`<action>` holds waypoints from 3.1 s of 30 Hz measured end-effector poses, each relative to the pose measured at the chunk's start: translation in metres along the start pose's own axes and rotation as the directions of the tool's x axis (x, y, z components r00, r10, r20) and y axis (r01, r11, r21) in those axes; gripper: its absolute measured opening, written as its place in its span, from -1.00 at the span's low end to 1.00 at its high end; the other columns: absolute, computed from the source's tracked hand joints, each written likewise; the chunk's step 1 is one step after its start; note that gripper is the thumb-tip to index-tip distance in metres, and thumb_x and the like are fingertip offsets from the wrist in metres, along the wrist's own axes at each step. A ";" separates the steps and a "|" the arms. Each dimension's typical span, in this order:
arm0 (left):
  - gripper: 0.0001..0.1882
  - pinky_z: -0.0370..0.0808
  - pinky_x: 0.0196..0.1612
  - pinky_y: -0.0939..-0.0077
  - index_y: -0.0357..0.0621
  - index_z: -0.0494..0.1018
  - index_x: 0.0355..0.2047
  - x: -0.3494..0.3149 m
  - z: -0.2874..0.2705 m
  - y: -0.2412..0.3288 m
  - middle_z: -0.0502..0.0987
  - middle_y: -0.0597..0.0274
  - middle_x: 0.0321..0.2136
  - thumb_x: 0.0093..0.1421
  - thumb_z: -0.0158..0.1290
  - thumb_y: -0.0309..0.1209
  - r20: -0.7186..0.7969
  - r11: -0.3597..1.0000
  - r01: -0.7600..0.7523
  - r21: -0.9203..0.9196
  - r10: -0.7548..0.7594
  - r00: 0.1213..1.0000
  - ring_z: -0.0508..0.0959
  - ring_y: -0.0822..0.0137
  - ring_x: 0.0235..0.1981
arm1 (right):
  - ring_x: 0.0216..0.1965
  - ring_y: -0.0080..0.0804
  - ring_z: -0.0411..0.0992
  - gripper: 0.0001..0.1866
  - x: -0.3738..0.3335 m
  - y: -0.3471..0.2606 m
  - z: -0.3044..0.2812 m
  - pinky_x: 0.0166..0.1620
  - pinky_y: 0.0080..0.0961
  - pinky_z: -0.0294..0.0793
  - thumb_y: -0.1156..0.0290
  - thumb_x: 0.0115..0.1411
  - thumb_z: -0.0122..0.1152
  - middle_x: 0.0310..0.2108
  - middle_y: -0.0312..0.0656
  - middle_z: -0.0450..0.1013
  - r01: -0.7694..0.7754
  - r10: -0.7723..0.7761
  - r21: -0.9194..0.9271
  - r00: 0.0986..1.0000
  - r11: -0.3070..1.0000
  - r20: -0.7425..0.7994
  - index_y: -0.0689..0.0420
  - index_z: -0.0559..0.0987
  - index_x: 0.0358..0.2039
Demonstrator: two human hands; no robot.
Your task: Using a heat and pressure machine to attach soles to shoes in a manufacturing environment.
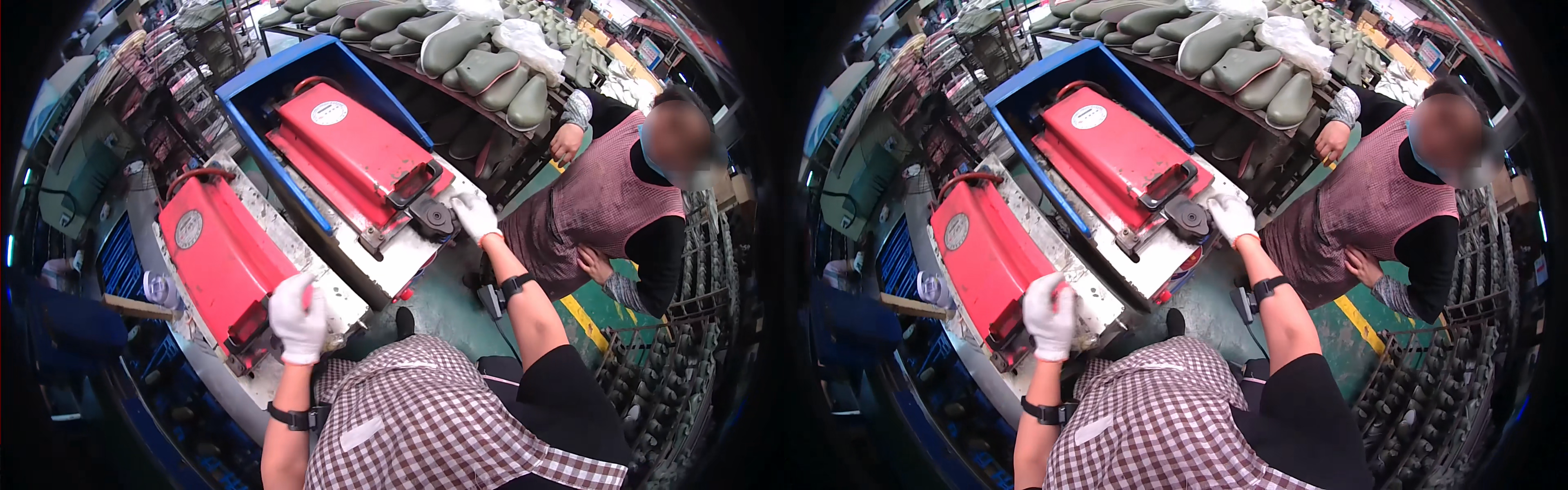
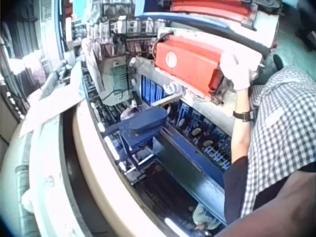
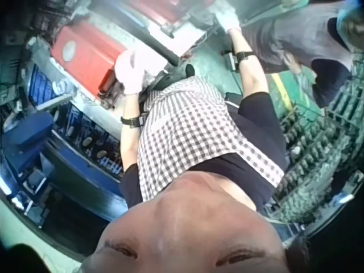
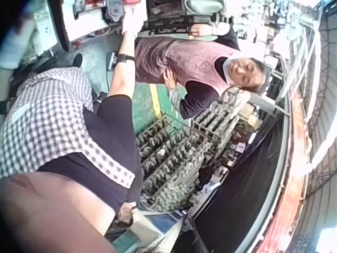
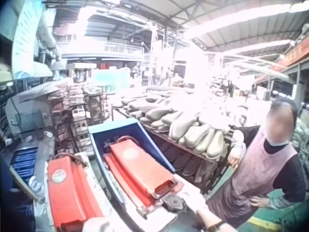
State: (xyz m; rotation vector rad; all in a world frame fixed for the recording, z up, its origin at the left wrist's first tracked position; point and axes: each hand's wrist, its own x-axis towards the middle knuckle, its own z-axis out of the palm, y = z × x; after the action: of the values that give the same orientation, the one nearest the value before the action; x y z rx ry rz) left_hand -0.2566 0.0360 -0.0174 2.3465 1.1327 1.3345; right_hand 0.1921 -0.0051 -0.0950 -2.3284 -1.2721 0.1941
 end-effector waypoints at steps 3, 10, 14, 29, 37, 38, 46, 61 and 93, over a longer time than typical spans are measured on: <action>-0.64 0.59 0.00 0.10 -0.14 0.65 -0.07 0.031 0.039 0.036 0.69 0.00 -0.17 0.08 0.32 -0.46 0.226 0.993 -0.045 -0.110 0.069 0.972 0.68 -0.05 -0.12 | 0.03 0.09 0.62 -0.45 0.011 0.007 0.013 0.13 -0.05 0.56 -0.12 0.44 -0.05 -0.06 0.05 0.67 0.021 -0.019 -0.130 1.000 0.991 0.017 0.03 0.75 -0.10; -0.40 0.51 0.06 0.05 -0.19 0.53 0.11 0.088 0.118 0.072 0.54 -0.01 0.00 0.02 0.33 -0.35 0.414 0.910 -0.391 -0.137 0.411 0.812 0.54 -0.04 -0.02 | 0.02 0.07 0.64 -0.42 0.023 0.005 0.009 0.11 -0.10 0.60 -0.17 0.44 -0.11 -0.03 0.00 0.68 -0.048 0.087 -0.189 0.976 0.981 0.202 -0.07 0.76 -0.04; -0.36 0.40 0.21 -0.04 -0.16 0.50 0.15 0.100 0.153 0.070 0.48 -0.02 0.08 0.00 0.31 -0.33 0.466 0.883 -0.464 -0.063 0.438 0.769 0.46 -0.08 0.13 | -0.01 0.05 0.67 -0.39 0.022 0.000 0.007 0.06 -0.07 0.62 -0.17 0.41 -0.11 -0.09 0.03 0.70 -0.033 0.062 -0.161 0.982 0.986 0.181 -0.02 0.79 -0.07; -0.39 0.20 0.37 -0.22 0.06 0.57 0.15 0.099 0.185 0.063 0.53 0.08 -0.07 0.03 0.36 -0.25 0.518 0.902 -0.430 0.046 0.347 0.782 0.45 0.00 0.22 | -0.08 0.04 0.69 -0.38 0.018 -0.004 0.001 0.01 -0.08 0.64 -0.14 0.37 -0.11 -0.13 0.02 0.71 -0.039 0.056 -0.113 0.987 0.993 0.149 0.03 0.80 -0.11; -0.39 0.15 0.40 -0.28 0.10 0.57 0.17 0.099 0.187 0.062 0.53 0.09 -0.07 0.05 0.35 -0.24 0.494 0.902 -0.430 0.044 0.355 0.794 0.45 0.01 0.25 | -0.01 0.04 0.66 -0.45 0.016 -0.013 -0.007 0.07 -0.10 0.62 -0.09 0.39 -0.08 -0.04 -0.01 0.69 -0.095 0.128 -0.163 0.971 0.982 0.202 -0.04 0.77 -0.02; -0.40 0.15 0.40 -0.29 0.11 0.57 0.17 0.099 0.188 0.061 0.53 0.09 -0.07 0.05 0.34 -0.25 0.503 0.906 -0.421 0.048 0.343 0.793 0.45 0.01 0.26 | -0.02 0.04 0.67 -0.45 0.013 -0.015 -0.009 0.06 -0.09 0.63 -0.10 0.40 -0.08 -0.05 -0.01 0.69 -0.103 0.136 -0.174 0.972 0.979 0.192 -0.04 0.77 -0.02; -0.45 0.13 0.43 -0.37 0.16 0.59 0.13 0.102 0.185 0.069 0.52 0.12 -0.11 0.06 0.31 -0.24 0.503 0.928 -0.372 0.031 0.307 0.808 0.45 0.01 0.21 | -0.02 0.24 0.65 -0.27 -0.078 -0.039 -0.041 0.09 0.05 0.60 -0.22 0.53 -0.29 -0.09 0.21 0.67 -0.170 0.159 0.005 0.929 0.985 0.335 -0.09 0.30 0.52; -0.30 0.35 0.36 -0.23 -0.03 0.57 0.19 0.182 0.106 0.117 0.14 -0.29 0.50 -0.04 0.43 -0.35 0.236 0.909 -0.388 0.149 0.349 0.907 0.21 -0.51 0.44 | 0.09 0.06 0.50 -0.56 -0.020 -0.090 -0.026 0.17 -0.06 0.49 0.20 0.26 0.29 0.03 0.03 0.54 0.378 -0.372 0.112 0.925 0.919 -0.072 0.09 0.64 0.10; 0.10 0.42 0.37 0.30 -0.25 0.19 0.50 0.103 0.021 0.039 0.53 0.15 0.20 0.14 0.50 0.01 0.401 0.309 0.528 -0.791 -0.390 0.829 0.53 0.30 0.22 | 0.50 -0.06 0.27 -0.21 -0.133 -0.073 0.002 0.58 0.01 0.16 0.00 0.48 0.22 0.51 0.03 0.28 -0.864 -0.633 0.321 0.503 -0.388 0.589 0.23 0.27 0.52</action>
State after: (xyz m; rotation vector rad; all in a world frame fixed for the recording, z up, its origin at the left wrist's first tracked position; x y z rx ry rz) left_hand -0.1892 0.0858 0.0570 1.1547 0.6745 1.0887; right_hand 0.0621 -0.0808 -0.0763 -0.2888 -0.0795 1.9909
